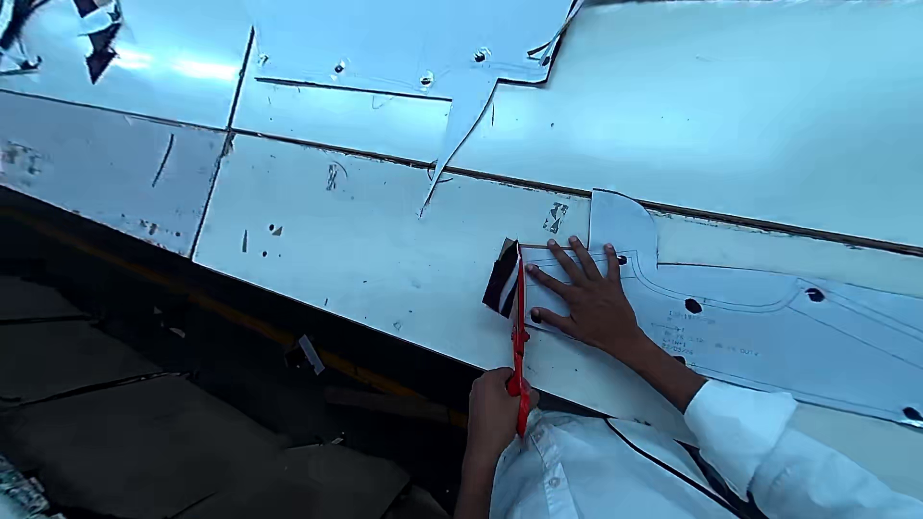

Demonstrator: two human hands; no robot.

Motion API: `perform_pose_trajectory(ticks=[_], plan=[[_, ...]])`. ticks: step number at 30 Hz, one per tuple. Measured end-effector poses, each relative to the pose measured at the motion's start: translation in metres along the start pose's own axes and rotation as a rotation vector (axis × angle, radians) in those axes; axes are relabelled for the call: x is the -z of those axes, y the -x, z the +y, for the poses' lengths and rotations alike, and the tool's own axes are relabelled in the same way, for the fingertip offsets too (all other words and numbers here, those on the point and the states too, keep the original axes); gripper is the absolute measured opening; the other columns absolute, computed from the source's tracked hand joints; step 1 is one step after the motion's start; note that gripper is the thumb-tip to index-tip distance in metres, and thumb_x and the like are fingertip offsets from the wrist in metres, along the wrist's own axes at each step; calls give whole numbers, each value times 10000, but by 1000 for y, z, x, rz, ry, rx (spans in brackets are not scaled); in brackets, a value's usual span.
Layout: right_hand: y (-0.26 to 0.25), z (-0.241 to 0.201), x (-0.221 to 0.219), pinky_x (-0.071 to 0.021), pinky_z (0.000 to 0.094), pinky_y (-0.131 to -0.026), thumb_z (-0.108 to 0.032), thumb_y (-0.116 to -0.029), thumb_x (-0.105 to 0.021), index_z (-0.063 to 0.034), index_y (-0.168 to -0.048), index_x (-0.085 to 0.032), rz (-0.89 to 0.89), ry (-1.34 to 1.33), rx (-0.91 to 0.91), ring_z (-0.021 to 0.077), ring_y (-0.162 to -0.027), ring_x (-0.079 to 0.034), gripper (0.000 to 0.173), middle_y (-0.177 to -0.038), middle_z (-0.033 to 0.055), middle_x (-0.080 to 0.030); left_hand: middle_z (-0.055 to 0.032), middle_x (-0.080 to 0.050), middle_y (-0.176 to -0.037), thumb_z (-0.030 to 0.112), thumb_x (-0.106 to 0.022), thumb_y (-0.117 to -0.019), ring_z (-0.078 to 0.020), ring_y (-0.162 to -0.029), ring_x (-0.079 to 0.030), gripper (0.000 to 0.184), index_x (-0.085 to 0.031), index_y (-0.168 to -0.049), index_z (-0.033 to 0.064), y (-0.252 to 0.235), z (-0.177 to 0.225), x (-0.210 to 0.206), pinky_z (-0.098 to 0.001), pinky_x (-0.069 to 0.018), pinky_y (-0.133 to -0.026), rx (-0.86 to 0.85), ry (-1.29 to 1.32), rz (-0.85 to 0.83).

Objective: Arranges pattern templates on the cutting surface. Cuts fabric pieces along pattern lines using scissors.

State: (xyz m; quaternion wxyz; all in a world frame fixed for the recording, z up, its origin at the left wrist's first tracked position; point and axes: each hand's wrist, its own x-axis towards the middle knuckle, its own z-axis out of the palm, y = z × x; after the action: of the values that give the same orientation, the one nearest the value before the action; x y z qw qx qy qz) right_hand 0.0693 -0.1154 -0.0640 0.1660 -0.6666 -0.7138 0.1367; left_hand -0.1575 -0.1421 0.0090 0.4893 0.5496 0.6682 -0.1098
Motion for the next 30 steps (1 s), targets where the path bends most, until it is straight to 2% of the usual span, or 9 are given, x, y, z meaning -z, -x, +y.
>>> perform_pose_trajectory(ticks=[3, 5, 9, 12, 17, 21, 26, 30], plan=[[1, 1, -2, -24, 731, -1185, -780, -952, -321, -473, -1549, -399, 14, 6, 0, 317, -1583, -131, 676, -1702, -21, -242, -27, -698, -721, 229, -781, -797, -146, -613, -676, 181, -721, -858, 70, -5, -15, 6, -341, -590, -606, -61, 241, 47], [2, 1, -2, -33, 744, -1180, -764, -959, -333, -457, -1541, -425, 22, 5, 7, 333, -1579, -144, 664, -1698, -10, -258, -47, -719, -740, 171, -788, -809, -150, -602, -678, 159, -714, -869, 43, -5, -13, 15, -319, -584, -577, -79, 320, 28], [2, 0, -3, -38, 740, -1183, -774, -952, -334, -469, -1541, -418, 15, 33, 7, 330, -1579, -142, 668, -1696, -10, -260, -38, -706, -756, 211, -781, -852, -150, -635, -678, 176, -718, -899, 53, 0, -8, 30, -337, -590, -626, -62, 146, -80], [1, 0, -5, -44, 744, -1179, -778, -944, -348, -475, -1537, -421, 35, 41, -2, 329, -1579, -142, 669, -1692, -12, -273, -28, -690, -753, 244, -777, -843, -157, -658, -665, 181, -727, -892, 77, 3, -14, 33, -378, -575, -663, -52, 14, -63], [3, 0, -6, -56, 731, -1191, -780, -950, -324, -470, -1538, -422, 37, 45, 1, 320, -1579, -152, 673, -1691, -10, -275, -34, -718, -901, 306, -712, -844, -183, -809, -679, 281, -743, -1038, 105, 5, -20, 42, -444, -562, -765, -52, -112, -106], [3, 0, -7, -51, 727, -1193, -773, -952, -334, -472, -1534, -429, 48, 54, 4, 306, -1582, -144, 662, -1692, -20, -273, -46, -713, -876, 311, -702, -871, -201, -815, -682, 249, -750, -1007, 108, 11, -20, 45, -458, -557, -781, -48, -215, -108], [3, 1, -7, -64, 732, -1186, -782, -946, -331, -473, -1531, -432, 60, 49, 10, 315, -1579, -157, 669, -1688, -18, -282, -96, -715, -924, 319, -711, -888, -257, -894, -686, 284, -743, -1038, 79, 24, -10, 39, -494, -546, -830, -10, -316, -134], [4, 2, -7, -56, 731, -1187, -788, -944, -323, -474, -1533, -429, 49, 52, 7, 312, -1581, -149, 676, -1689, -14, -281, -88, -713, -916, 323, -712, -890, -252, -894, -684, 276, -742, -1025, 84, 25, -7, 33, -486, -543, -826, -4, -313, -113]])
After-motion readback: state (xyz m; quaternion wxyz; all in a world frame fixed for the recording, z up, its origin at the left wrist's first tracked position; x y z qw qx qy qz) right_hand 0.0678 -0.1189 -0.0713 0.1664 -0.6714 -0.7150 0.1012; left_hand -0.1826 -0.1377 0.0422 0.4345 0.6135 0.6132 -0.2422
